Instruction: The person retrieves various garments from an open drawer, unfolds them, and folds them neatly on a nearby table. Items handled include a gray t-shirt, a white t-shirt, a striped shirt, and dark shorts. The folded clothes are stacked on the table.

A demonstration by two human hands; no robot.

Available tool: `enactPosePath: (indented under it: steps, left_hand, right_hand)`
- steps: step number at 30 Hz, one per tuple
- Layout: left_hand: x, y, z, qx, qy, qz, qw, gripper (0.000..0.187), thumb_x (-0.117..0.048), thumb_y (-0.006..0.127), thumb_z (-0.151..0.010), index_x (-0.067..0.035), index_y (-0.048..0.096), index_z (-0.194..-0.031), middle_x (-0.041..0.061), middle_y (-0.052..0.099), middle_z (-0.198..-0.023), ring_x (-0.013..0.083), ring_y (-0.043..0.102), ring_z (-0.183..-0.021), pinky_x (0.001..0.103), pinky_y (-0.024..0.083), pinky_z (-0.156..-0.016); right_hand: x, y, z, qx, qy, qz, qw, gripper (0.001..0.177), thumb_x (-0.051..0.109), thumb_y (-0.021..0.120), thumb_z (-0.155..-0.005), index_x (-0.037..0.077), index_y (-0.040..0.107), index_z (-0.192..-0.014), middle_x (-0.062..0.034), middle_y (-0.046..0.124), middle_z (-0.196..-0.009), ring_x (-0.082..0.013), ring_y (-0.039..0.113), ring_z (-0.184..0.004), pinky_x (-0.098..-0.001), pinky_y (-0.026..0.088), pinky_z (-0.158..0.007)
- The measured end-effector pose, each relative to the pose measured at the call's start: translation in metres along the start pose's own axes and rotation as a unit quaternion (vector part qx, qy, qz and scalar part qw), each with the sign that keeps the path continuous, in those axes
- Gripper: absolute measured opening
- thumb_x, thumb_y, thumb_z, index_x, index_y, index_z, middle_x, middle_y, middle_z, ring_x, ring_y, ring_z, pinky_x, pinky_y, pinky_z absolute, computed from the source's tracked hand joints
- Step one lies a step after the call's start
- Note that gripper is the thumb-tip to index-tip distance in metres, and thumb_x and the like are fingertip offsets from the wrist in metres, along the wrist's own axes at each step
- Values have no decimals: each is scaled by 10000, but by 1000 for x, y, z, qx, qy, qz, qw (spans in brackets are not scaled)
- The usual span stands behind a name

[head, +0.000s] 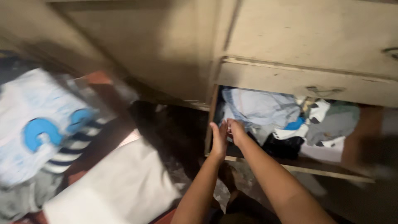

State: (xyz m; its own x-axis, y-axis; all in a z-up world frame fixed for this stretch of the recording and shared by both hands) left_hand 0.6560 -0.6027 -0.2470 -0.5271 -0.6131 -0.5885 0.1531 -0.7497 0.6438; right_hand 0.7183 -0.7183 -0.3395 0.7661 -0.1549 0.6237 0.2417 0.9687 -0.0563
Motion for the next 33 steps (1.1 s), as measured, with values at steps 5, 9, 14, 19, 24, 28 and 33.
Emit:
enactPosePath:
  steps: [5, 9, 14, 19, 24, 28, 33]
  left_hand:
    - [76, -5, -16, 12, -92, -11, 996, 1119, -906, 96, -816, -162, 256, -1637, 141, 334, -1662, 326, 211, -1557, 505, 41, -1238]
    - [84, -7, -3, -51, -129, 5, 990, 1113, -914, 134, -803, -180, 385, -1601, 125, 424, -1619, 381, 314, -1518, 559, 146, -1220]
    - [74, -20, 20, -121, -107, 28, 987, 1037, -870, 199, -846, -159, 416, -1569, 130, 508, -1579, 373, 405, -1478, 544, 218, -1213]
    - [77, -17, 12, -154, -102, 109, 977, 1005, -843, 265, -861, -143, 431, -1564, 122, 564, -1512, 344, 490, -1390, 518, 272, -1206]
    - [88, 9, -13, -125, -106, 121, 979, 975, -828, 326, -876, -127, 475, -1536, 130, 605, -1436, 299, 555, -1270, 499, 309, -1175]
    - [95, 25, -22, -112, -128, 107, 980, 868, -761, 367, -910, -145, 487, -1509, 115, 610, -1407, 289, 574, -1248, 489, 322, -1172]
    - [103, 27, -21, -118, -124, 79, 982, 820, -727, 381, -927, -136, 513, -1480, 107, 649, -1373, 292, 592, -1241, 453, 368, -1146]
  right_hand:
    - [-7, -57, -31, -19, -130, 254, 958, 533, 254, 672, -848, 46, 593, -1332, -171, 748, -998, -284, 729, -865, -422, 575, -806]
    - [9, -85, -64, -218, -300, 499, 783, 619, 389, 717, -907, 46, 513, -1381, -308, 442, -1456, -467, 351, -1395, -575, 250, -1173]
    - [56, -165, -119, -318, -248, 475, 782, 745, 444, 596, -1000, 31, 338, -1565, -246, 231, -1626, -420, 242, -1485, -557, 264, -1216]
    - [90, -254, -143, -329, -87, 409, 847, 916, 503, 703, -931, 46, 238, -1574, -259, 211, -1589, -449, 304, -1407, -562, 367, -1105]
    - [82, -283, -160, -221, 8, 145, 964, 696, 237, 830, -794, 55, 359, -1274, -147, 397, -1176, -276, 446, -986, -404, 409, -776]
    - [74, -305, -163, -78, 63, -41, 994, 325, 23, 870, -704, 77, 611, -892, -11, 525, -745, -103, 475, -605, -241, 376, -490]
    - [74, -314, -130, -88, -60, 136, 985, 485, 50, 861, -690, -19, 620, -1106, -126, 641, -953, -226, 543, -774, -319, 400, -610]
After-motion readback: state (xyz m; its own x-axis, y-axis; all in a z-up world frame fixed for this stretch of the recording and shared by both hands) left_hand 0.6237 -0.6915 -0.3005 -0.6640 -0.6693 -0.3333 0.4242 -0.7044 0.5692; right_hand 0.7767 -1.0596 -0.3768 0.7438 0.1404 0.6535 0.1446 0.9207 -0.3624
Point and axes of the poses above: each hand's wrist, its own z-axis away from the middle knuckle, its own y-axis out of the palm, x = y × z, the point moved 1 cm from there along -z, towards the middle knuckle
